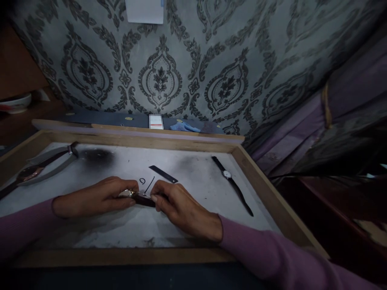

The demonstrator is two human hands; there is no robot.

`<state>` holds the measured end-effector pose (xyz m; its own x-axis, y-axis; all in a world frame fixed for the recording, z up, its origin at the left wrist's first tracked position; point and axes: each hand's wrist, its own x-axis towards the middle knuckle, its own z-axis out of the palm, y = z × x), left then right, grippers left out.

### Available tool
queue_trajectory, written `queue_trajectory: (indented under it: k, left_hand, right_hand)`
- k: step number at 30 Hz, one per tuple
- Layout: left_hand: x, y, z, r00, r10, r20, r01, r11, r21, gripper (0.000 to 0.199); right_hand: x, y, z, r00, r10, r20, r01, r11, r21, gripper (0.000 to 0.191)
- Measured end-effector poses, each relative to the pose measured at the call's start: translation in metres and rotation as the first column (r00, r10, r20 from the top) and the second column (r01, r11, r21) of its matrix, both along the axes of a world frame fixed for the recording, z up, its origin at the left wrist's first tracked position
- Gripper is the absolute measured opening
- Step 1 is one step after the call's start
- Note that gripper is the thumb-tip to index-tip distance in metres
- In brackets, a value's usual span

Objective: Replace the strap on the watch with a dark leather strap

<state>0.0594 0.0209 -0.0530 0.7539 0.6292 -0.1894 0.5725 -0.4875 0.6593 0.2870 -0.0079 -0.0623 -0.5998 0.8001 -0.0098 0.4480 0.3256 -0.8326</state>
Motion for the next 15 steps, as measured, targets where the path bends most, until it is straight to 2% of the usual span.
queue_trajectory:
  k: [9,15]
  left_hand:
    - [0.0003,0.0002,0.0016,1.000,-0.009,0.000,0.009,1.000,-0.017,0.020]
    - [0.0011,0.0005,0.0020,1.000,-0.006,-0.014,0.006,1.000,-0.013,0.021]
  right_hand:
    - [0.0006,-0.0012,-0.0017,1.000,0.012,-0.021,-0.014,0.998,-0.068,0.019]
    - [0.0011,-0.0005,-0.0015,0.999,0.041,0.004,-0.040,0.995,-0.088,0.025]
